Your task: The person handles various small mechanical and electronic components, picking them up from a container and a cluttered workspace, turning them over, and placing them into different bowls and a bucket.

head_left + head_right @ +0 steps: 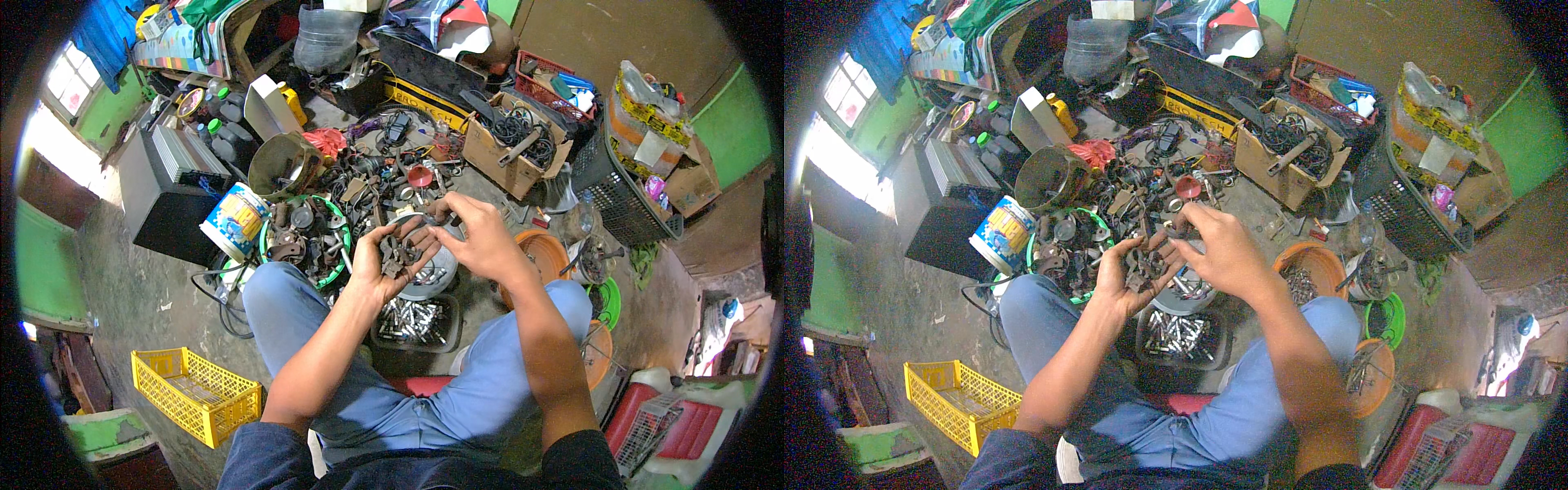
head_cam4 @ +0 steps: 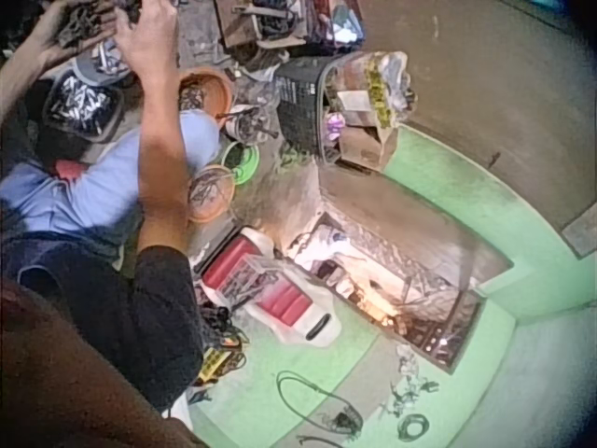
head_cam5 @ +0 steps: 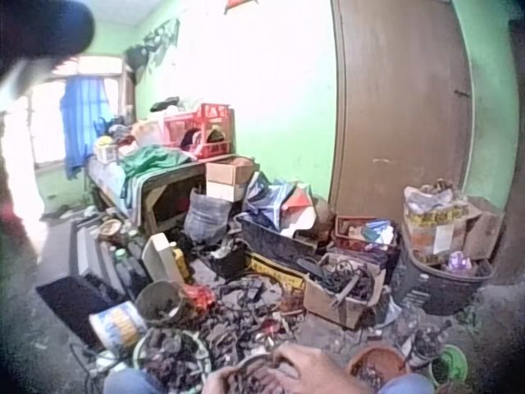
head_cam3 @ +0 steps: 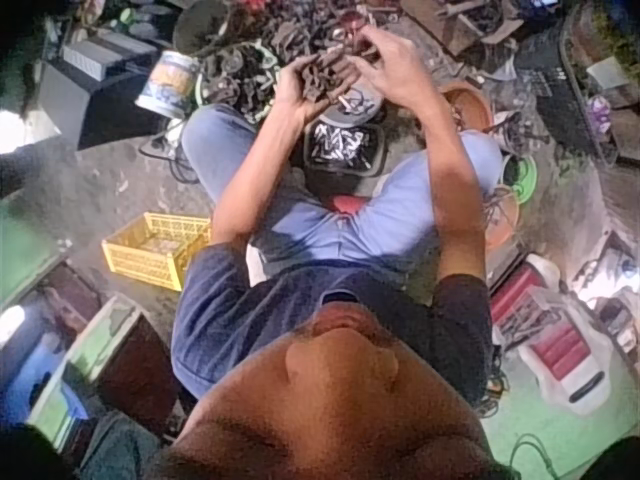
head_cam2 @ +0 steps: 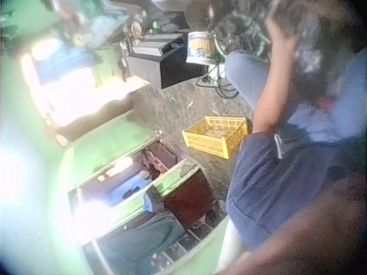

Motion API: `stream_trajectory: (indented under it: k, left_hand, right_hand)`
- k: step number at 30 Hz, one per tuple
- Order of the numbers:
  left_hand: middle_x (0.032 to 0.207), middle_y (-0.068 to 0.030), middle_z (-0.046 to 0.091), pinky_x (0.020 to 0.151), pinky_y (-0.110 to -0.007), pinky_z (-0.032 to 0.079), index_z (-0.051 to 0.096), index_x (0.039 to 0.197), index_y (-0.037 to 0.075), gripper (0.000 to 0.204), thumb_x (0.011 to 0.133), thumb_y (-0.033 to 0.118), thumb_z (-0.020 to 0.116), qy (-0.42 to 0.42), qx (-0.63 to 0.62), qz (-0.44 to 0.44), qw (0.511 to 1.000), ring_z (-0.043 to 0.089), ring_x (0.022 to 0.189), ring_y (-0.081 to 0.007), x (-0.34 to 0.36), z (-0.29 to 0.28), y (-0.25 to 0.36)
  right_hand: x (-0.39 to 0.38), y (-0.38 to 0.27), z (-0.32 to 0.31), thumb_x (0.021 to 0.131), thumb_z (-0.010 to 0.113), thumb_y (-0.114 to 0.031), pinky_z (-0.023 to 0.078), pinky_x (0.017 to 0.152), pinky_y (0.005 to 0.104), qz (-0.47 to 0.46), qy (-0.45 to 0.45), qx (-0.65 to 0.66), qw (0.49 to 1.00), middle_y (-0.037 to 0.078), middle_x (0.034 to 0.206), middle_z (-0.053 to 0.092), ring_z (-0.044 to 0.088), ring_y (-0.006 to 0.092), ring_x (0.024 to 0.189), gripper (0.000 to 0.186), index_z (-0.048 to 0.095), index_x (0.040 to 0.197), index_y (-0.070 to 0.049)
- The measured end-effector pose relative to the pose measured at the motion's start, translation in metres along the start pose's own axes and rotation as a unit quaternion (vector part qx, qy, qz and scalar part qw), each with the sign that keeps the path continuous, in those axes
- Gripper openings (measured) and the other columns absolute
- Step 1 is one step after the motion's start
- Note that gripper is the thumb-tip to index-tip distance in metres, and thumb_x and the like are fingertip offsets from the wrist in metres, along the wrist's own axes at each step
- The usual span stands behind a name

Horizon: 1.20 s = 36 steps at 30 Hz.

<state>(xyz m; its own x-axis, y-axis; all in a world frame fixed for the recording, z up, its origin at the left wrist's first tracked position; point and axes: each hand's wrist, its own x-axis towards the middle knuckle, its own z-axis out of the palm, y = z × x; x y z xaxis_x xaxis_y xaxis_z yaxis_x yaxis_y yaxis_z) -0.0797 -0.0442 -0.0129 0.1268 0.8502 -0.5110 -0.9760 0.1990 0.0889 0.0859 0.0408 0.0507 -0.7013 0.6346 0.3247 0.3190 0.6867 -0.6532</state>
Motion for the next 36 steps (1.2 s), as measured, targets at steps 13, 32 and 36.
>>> stream_trajectory:
  k: [13, 32, 36]
  left_hand:
    - [0.134, -0.0259, 0.052, 0.109, -0.052, 0.045, 0.045, 0.136, -0.001, 0.046, 0.096, 0.020, 0.040, -0.013, -0.027, -0.010, 1.000, 0.054, 0.124, -0.0397, 0.003, -0.024, 0.000]
    - [0.085, -0.0077, 0.063, 0.060, -0.035, 0.052, 0.063, 0.104, 0.005, 0.031, 0.093, 0.028, 0.046, 0.114, -0.025, 0.184, 0.976, 0.062, 0.073, -0.0245, -0.054, -0.182, 0.071]
    - [0.076, -0.0058, 0.056, 0.051, -0.031, 0.044, 0.057, 0.088, 0.008, 0.023, 0.090, 0.030, 0.050, 0.175, -0.093, 0.234, 0.952, 0.054, 0.065, -0.0226, -0.056, -0.226, 0.094]
  right_hand:
    - [0.003, -0.009, -0.007, 0.073, 0.081, -0.007, 0.052, 0.081, 0.0388, -0.050, 0.068, -0.007, 0.996, 0.015, 0.098, 0.065, 0.065, 0.0328, 0.092, 0.033, 0.066, 0.101, 0.000]
    - [0.053, -0.003, 0.146, 0.083, 0.073, -0.004, 0.056, 0.078, 0.0371, 0.080, -0.059, 0.160, 0.982, 0.015, 0.099, 0.071, 0.071, 0.0255, 0.090, 0.027, 0.064, 0.108, 0.002]
    - [0.049, 0.028, 0.231, 0.085, 0.074, -0.003, 0.059, 0.065, 0.0320, 0.222, -0.089, 0.290, 0.927, 0.012, 0.091, 0.073, 0.072, 0.0174, 0.075, 0.021, 0.068, 0.104, 0.003]
